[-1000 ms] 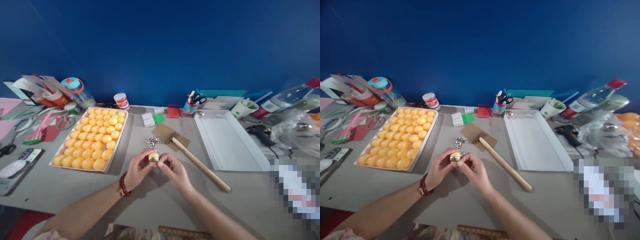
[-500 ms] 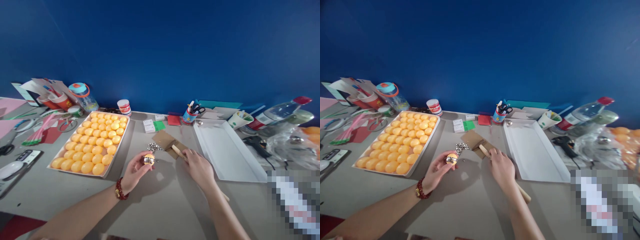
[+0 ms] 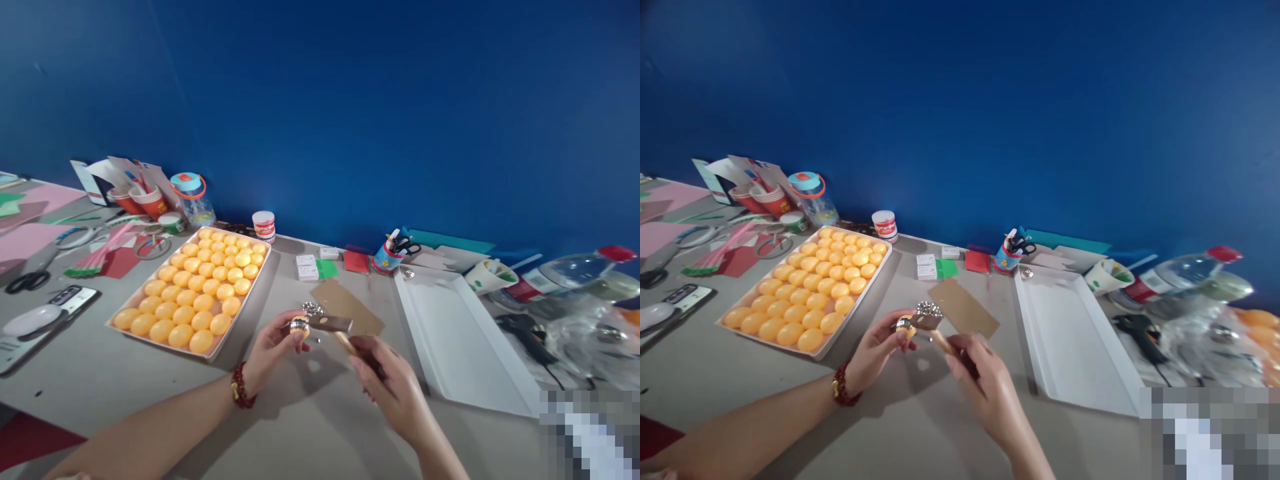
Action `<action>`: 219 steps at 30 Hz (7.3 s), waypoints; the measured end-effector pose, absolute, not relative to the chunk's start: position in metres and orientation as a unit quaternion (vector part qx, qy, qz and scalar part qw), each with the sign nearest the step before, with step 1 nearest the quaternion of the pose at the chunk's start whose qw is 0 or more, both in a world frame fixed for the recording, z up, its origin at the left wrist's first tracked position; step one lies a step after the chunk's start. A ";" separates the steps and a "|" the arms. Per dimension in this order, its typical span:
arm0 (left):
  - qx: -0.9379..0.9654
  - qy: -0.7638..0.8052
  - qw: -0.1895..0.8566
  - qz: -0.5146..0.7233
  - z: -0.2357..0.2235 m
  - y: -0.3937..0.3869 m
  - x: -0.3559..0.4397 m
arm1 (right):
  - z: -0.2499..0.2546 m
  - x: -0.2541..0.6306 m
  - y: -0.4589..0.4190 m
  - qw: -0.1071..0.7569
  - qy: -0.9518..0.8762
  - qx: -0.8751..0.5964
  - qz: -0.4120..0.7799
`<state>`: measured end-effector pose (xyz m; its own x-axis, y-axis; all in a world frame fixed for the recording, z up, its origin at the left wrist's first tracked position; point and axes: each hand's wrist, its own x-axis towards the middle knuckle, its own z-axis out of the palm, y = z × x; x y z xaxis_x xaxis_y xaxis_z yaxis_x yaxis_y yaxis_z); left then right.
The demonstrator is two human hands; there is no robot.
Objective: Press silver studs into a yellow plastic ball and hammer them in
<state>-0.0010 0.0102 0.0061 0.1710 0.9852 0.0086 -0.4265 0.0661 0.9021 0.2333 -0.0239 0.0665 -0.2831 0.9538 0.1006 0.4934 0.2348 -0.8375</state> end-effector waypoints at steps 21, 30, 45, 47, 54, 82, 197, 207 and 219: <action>0.400 0.332 0.645 0.560 0.002 0.012 -0.004 | 0.067 0.221 -0.024 0.308 -0.761 -0.489 0.296; 0.408 0.325 0.635 0.569 0.005 0.014 -0.004 | 0.066 0.219 -0.024 0.325 -0.768 -0.472 0.285; 0.395 0.328 0.650 0.560 0.006 0.013 -0.007 | 0.061 0.217 -0.023 0.344 -0.762 -0.472 0.280; 0.393 0.327 0.654 0.557 0.005 0.013 -0.007 | 0.062 0.216 -0.023 0.349 -0.762 -0.469 0.278; 0.391 0.334 0.657 0.551 0.005 0.013 -0.007 | 0.063 0.215 -0.023 0.367 -0.745 -0.496 0.252; 0.519 0.304 0.619 0.505 0.005 0.001 -0.012 | 0.016 0.251 0.019 0.228 -0.715 -0.659 -0.055; 0.801 0.303 0.340 0.389 0.013 0.000 -0.004 | 0.018 0.171 -0.013 0.375 -0.542 -0.359 0.661; 0.778 0.279 0.370 0.424 0.012 0.000 -0.004 | 0.014 0.178 -0.015 0.400 -0.580 -0.357 0.613; 0.759 0.290 0.408 0.417 0.014 0.000 -0.005 | 0.021 0.180 -0.016 0.388 -0.552 -0.377 0.635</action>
